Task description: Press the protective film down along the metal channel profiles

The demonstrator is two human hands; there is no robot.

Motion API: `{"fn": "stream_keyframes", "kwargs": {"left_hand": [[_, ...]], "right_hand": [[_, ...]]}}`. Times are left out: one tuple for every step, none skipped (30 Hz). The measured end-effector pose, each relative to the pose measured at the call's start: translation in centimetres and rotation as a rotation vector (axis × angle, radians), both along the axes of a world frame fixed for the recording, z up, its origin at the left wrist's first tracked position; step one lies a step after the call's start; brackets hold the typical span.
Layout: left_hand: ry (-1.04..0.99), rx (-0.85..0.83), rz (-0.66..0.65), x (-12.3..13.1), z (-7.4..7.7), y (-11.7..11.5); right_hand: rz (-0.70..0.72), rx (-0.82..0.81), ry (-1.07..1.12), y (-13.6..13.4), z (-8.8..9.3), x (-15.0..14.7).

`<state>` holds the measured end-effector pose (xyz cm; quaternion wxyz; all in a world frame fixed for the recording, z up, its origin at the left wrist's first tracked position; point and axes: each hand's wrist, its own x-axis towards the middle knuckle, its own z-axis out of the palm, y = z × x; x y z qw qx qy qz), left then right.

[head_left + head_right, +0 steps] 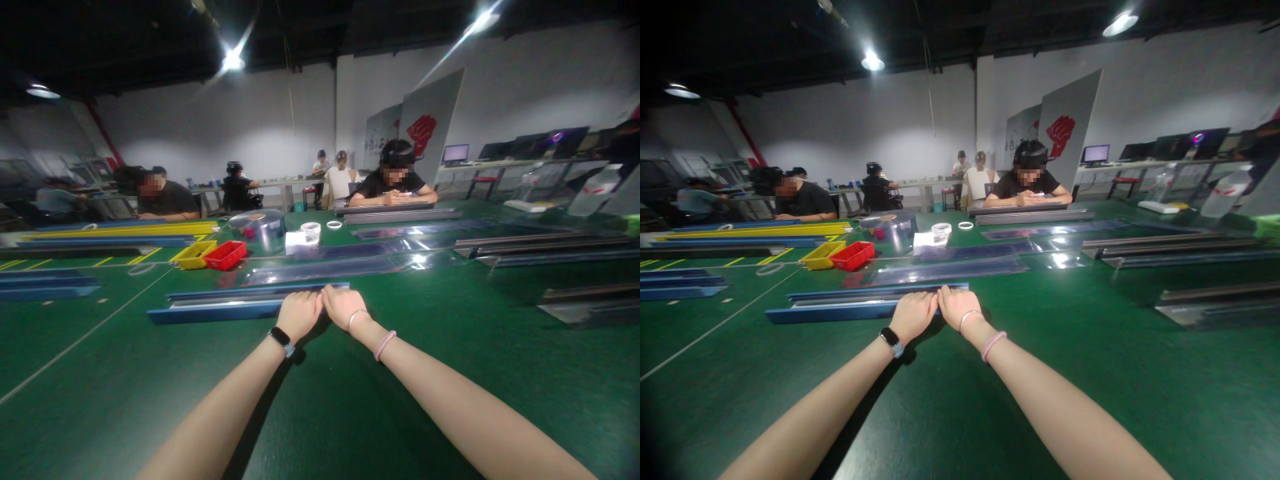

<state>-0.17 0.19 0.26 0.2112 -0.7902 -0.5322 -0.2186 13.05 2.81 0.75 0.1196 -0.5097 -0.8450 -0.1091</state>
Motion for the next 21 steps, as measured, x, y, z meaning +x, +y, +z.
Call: {"fn": "stream_keyframes", "kwargs": {"left_hand": [[0.001, 0.001, 0.000, 0.00, -0.02, 0.02], [0.002, 0.001, -0.001, 0.00, -0.05, 0.04], [0.002, 0.001, -0.002, 0.00, -0.07, 0.06], [0.002, 0.001, -0.003, -0.01, -0.09, 0.08], [0.002, 0.001, -0.005, -0.02, -0.10, 0.10], [0.002, 0.000, -0.006, -0.03, -0.11, 0.11], [0.002, -0.001, -0.006, -0.04, -0.10, 0.11], [0.002, -0.002, -0.005, -0.05, -0.08, 0.10], [0.002, -0.003, -0.003, -0.07, -0.06, 0.08], [0.004, -0.005, -0.001, -0.07, -0.03, 0.07], [0.005, -0.005, 0.001, -0.08, -0.01, 0.05], [0.004, -0.006, 0.001, -0.08, 0.01, 0.03], [0.002, -0.006, -0.001, -0.07, 0.03, 0.02], [-0.002, -0.007, -0.004, -0.06, 0.03, 0.01], [-0.008, -0.009, -0.006, -0.05, 0.02, 0.02], [-0.014, -0.011, -0.008, -0.04, 0.01, 0.03], [-0.018, -0.012, -0.011, -0.03, -0.01, 0.04], [-0.021, -0.013, -0.012, -0.03, -0.03, 0.06], [-0.022, -0.012, -0.012, -0.03, -0.04, 0.07], [-0.021, -0.010, -0.013, -0.03, -0.05, 0.07], [-0.019, -0.008, -0.013, -0.03, -0.05, 0.07]], "right_hand": [[0.003, 0.002, 0.005, -0.04, 0.00, 0.02], [0.008, 0.006, 0.009, -0.09, 0.00, 0.06], [0.014, 0.012, 0.014, -0.16, 0.01, 0.10], [0.017, 0.017, 0.017, -0.22, 0.03, 0.14], [0.020, 0.020, 0.017, -0.27, 0.06, 0.17], [0.022, 0.018, 0.015, -0.31, 0.10, 0.17], [0.023, 0.013, 0.012, -0.32, 0.15, 0.15], [0.021, 0.006, 0.010, -0.30, 0.19, 0.11], [0.016, -0.003, 0.008, -0.27, 0.23, 0.05], [0.010, -0.011, 0.007, -0.22, 0.26, -0.02], [0.003, -0.015, 0.009, -0.18, 0.27, -0.09], [-0.004, -0.015, 0.013, -0.14, 0.26, -0.15], [-0.007, -0.012, 0.019, -0.11, 0.22, -0.20], [-0.008, -0.008, 0.025, -0.10, 0.18, -0.21], [-0.004, -0.003, 0.029, -0.11, 0.11, -0.21], [0.000, 0.001, 0.031, -0.13, 0.05, -0.17], [0.004, 0.006, 0.033, -0.16, -0.02, -0.13], [0.009, 0.014, 0.036, -0.18, -0.08, -0.07], [0.013, 0.023, 0.041, -0.19, -0.13, -0.02], [0.017, 0.032, 0.048, -0.18, -0.18, 0.01], [0.021, 0.038, 0.055, -0.15, -0.22, 0.03]]}}
